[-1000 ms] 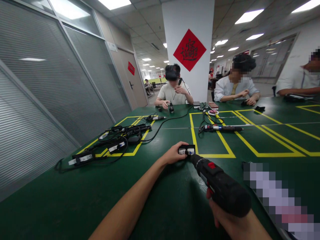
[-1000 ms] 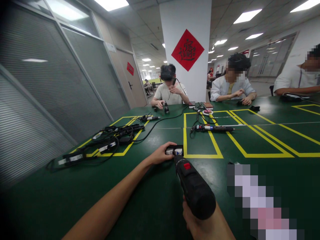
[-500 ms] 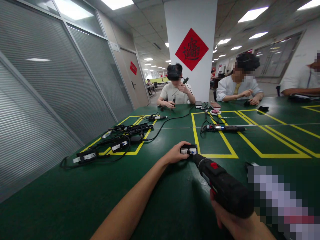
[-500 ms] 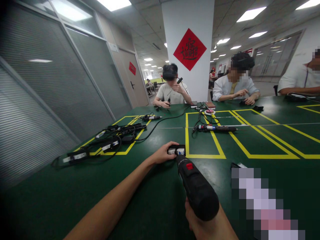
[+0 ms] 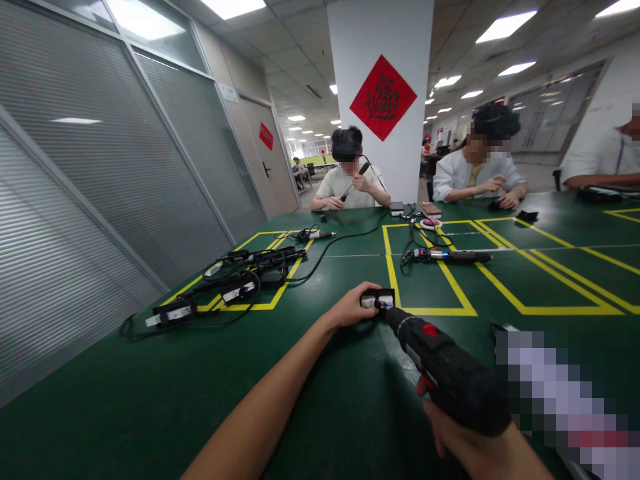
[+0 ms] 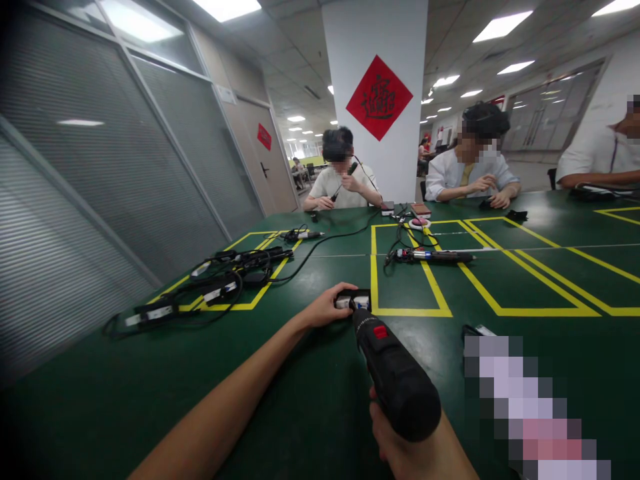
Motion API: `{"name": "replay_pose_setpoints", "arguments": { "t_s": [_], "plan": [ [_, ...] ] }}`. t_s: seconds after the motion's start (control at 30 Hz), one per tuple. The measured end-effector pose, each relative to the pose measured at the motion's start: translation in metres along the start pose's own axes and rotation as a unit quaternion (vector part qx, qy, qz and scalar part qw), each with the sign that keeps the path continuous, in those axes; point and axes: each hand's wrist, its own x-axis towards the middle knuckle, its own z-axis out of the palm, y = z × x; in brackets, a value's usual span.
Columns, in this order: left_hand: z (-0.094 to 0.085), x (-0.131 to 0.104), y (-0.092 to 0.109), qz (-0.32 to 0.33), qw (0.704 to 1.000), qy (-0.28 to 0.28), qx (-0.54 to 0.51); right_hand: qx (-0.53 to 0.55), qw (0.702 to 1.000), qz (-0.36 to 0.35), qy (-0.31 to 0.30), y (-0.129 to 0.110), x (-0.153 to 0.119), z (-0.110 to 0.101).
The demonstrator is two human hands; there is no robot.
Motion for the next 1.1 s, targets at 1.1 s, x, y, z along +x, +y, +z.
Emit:
{"name": "replay_pose_setpoints", "arguments": {
  "t_s": [1.1],
  "plan": [
    [0.001, 0.004, -0.007, 0.038, 0.999, 0.01, -0.023, 0.024, 1.0, -0.017, -0.003, 0.0, 0.001, -0.004]
  ]
}}
